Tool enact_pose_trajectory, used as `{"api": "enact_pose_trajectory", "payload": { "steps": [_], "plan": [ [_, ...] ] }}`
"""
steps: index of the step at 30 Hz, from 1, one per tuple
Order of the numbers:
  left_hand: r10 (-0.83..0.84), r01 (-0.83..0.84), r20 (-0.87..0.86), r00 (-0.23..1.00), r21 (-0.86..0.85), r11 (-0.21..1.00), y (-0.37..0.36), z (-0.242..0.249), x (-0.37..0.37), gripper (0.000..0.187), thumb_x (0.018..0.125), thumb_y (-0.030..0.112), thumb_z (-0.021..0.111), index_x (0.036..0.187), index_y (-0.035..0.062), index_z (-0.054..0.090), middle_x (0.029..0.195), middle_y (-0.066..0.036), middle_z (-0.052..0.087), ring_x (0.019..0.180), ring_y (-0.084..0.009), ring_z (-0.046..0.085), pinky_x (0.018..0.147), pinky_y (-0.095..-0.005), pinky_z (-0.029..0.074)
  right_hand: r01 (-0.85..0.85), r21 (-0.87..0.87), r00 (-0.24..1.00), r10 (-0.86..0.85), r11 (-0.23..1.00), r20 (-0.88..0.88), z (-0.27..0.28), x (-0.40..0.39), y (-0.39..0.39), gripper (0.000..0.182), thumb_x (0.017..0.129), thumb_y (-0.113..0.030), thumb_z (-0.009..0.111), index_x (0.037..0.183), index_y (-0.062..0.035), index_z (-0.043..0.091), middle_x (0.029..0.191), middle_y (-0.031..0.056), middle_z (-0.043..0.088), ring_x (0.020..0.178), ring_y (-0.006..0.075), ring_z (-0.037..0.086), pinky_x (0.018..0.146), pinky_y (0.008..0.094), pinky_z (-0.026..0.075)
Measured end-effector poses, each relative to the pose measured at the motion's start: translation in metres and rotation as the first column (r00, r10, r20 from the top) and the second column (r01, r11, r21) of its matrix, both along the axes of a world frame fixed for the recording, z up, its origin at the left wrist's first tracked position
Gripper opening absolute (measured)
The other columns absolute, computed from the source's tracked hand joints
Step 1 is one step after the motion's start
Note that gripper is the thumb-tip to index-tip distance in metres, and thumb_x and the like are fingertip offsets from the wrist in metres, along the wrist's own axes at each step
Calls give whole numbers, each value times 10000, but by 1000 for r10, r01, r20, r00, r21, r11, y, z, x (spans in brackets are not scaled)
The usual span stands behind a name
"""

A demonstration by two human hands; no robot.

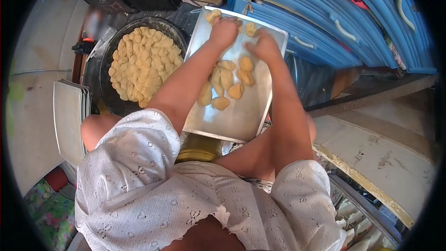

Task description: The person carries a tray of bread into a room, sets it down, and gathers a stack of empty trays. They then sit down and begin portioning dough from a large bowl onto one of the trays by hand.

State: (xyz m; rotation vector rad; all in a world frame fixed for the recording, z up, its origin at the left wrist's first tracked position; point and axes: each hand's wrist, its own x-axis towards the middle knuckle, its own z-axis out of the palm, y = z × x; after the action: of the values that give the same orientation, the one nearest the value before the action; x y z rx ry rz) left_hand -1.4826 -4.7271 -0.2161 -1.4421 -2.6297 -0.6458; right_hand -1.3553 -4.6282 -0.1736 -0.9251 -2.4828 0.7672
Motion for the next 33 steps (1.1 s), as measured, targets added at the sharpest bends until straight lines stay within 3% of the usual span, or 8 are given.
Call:
{"api": "enact_pose_trajectory", "payload": {
  "steps": [2, 6, 8, 14, 18, 22, 27, 33],
  "plan": [
    [-65, 66, 24, 998, -48, 997, 2, -4, -2, 343, 739, 222, 583, 1067, 123, 586, 1157, -57, 537, 1070, -224, 486, 908, -458, 281, -431, -305, 796, 517, 849, 314, -10, 13, 2, 451, 575, -216, 733, 979, -83, 582, 967, 175, 563, 917, 320, 546, 801, 367, 442],
    [-28, 29, -77, 997, 8, 1000, 8, 10, 19, 353, 740, 253, 583, 1068, 121, 581, 1186, -58, 509, 1131, -244, 429, 909, -475, 267, -489, -401, 785, 591, 774, 184, -7, 20, 11, 361, 621, -161, 702, 947, -52, 592, 925, 165, 600, 868, 284, 579, 756, 339, 448],
    [-96, 104, -79, 992, 95, 990, 17, 13, 26, 325, 745, 252, 581, 1042, 121, 592, 1122, -47, 544, 1087, -226, 459, 888, -464, 273, 8, -436, 999, 8, 900, 35, 0, 18, 19, 313, 611, -151, 694, 883, -21, 614, 823, 171, 620, 801, 294, 597, 727, 352, 466],
    [-123, 115, -56, 991, -121, 986, 34, 10, 35, 266, 760, 230, 568, 1010, 148, 611, 994, -12, 590, 1003, -189, 498, 832, -447, 289, 76, 216, 992, -51, 973, -118, -41, 14, 29, 296, 693, -99, 645, 977, -23, 615, 891, 150, 583, 844, 294, 565, 763, 356, 451],
    [35, 14, -182, 983, 260, 966, 5, 12, 49, 312, 763, 272, 577, 1042, 133, 601, 1010, -77, 566, 1006, -235, 492, 852, -445, 286, -3, 265, 1000, -4, 964, 26, -46, 10, 25, 327, 730, -154, 612, 1037, -43, 597, 942, 145, 538, 872, 306, 534, 781, 380, 437],
    [176, -149, 262, 949, -120, 982, -70, 47, 59, 392, 753, 317, 589, 1057, 67, 590, 1050, -122, 555, 1009, -281, 504, 852, -405, 369, 3, 412, 992, -54, 911, 110, -8, 8, 5, 327, 736, -202, 605, 1029, -58, 590, 969, 149, 524, 882, 314, 530, 778, 397, 434],
    [196, -204, 376, 906, -19, 979, -122, 12, 38, 370, 754, 244, 594, 1059, 38, 571, 995, -168, 555, 934, -330, 531, 804, -377, 428, -525, -305, 816, 572, 794, 86, -16, 2, -39, 417, 696, -303, 667, 1026, -61, 590, 977, 151, 582, 907, 317, 553, 802, 365, 432],
    [144, -204, 175, 974, 398, 894, -73, 5, -21, 396, 756, 144, 580, 1136, 50, 525, 1043, -191, 522, 946, -353, 516, 836, -388, 415, -469, -612, 780, 624, 637, 52, -11, 11, -44, 336, 702, -222, 676, 961, -17, 613, 923, 112, 596, 789, 217, 587, 695, 309, 475]
  ]
}}
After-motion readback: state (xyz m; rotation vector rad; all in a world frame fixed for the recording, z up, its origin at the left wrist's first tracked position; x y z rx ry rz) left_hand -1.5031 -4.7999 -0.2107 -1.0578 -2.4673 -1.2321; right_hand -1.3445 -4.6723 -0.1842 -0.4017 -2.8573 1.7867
